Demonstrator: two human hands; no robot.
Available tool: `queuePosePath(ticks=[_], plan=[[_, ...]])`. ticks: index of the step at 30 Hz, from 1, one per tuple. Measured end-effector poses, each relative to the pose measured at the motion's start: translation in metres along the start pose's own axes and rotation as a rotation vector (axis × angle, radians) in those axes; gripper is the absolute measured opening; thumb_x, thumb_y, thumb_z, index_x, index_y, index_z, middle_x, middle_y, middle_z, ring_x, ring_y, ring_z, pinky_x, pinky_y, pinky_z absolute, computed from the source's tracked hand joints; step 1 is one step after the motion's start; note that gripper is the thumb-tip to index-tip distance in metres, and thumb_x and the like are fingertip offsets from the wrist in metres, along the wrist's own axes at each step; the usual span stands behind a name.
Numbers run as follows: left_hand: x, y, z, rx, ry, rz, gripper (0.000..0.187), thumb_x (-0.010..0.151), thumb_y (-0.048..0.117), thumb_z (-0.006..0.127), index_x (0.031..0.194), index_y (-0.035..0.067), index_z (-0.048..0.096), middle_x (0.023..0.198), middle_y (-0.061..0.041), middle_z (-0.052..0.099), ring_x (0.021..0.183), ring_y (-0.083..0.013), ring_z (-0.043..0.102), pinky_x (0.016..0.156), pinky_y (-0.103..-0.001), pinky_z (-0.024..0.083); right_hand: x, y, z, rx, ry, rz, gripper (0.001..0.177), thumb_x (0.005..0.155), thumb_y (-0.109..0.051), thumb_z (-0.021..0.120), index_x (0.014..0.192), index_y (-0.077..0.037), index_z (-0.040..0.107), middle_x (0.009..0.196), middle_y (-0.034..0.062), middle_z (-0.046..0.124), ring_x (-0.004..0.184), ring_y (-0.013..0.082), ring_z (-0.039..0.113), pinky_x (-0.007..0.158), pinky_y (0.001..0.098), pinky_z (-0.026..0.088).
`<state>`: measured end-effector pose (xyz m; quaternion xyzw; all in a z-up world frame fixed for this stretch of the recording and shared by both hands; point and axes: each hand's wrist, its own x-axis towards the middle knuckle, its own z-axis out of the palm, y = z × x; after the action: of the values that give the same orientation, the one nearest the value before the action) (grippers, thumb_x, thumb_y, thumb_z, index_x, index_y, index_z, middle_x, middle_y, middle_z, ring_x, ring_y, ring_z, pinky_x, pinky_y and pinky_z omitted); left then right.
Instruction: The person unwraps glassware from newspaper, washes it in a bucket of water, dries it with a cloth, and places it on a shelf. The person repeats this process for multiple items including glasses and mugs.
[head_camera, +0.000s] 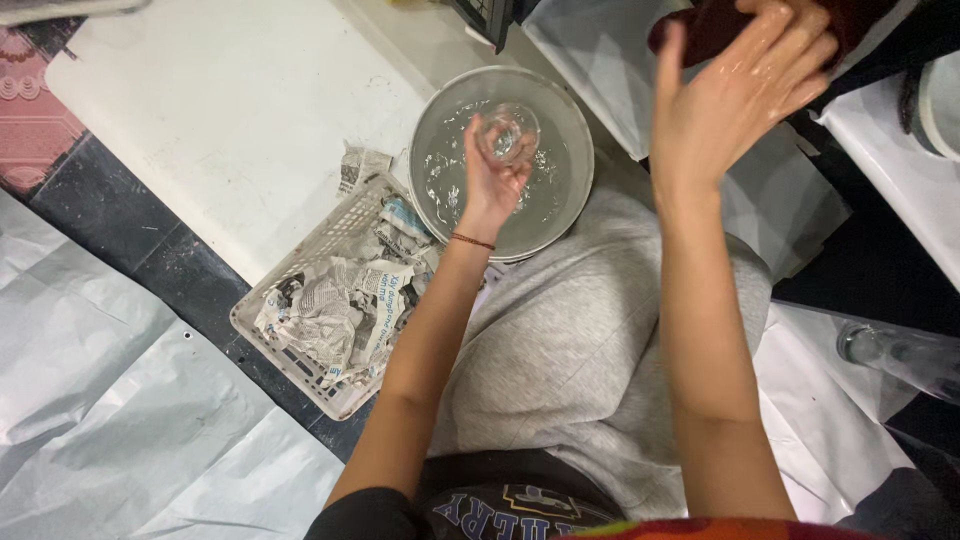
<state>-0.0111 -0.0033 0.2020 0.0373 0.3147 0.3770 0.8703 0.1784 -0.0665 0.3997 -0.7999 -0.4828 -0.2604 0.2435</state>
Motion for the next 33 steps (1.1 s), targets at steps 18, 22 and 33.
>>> queuePosePath(ticks=[18, 22, 33], plan=[[-0.046, -0.010, 0.011, 0.472, -0.492, 0.444, 0.046, 0.113, 0.042, 0.058, 0.145, 0.010, 0.048, 0.149, -0.010, 0.044, 0.137, -0.0276, 0.054, 0.108, -0.045, 0.054, -0.026, -0.055, -0.096, 1.343, -0.343, 0.268, 0.004, 0.119, -0.005, 0.056, 0.118, -0.004, 0.052, 0.118, 0.0045, 0.060, 0.107, 0.0102, 0.052, 0.100, 0.0230, 0.043], [-0.029, -0.004, -0.008, 0.346, -0.268, 0.245, 0.052, 0.111, 0.050, 0.042, 0.135, 0.007, 0.057, 0.136, -0.017, 0.059, 0.124, -0.0295, 0.062, 0.096, -0.045, 0.059, -0.030, -0.067, -0.105, 1.834, -0.654, 0.688, 0.012, 0.111, -0.006, 0.057, 0.122, -0.003, 0.059, 0.118, 0.0085, 0.068, 0.100, 0.0126, 0.063, 0.093, 0.0245, 0.051], [-0.080, 0.009, -0.038, -0.399, -0.078, -0.060, 0.038, 0.095, 0.047, 0.059, 0.114, 0.015, 0.061, 0.112, -0.014, 0.064, 0.080, -0.0245, 0.069, 0.068, -0.032, 0.060, -0.002, -0.013, -0.107, 2.164, -0.412, 0.918, 0.030, 0.107, -0.009, 0.054, 0.132, 0.008, 0.055, 0.126, 0.0204, 0.062, 0.114, 0.0300, 0.063, 0.112, 0.0396, 0.049]])
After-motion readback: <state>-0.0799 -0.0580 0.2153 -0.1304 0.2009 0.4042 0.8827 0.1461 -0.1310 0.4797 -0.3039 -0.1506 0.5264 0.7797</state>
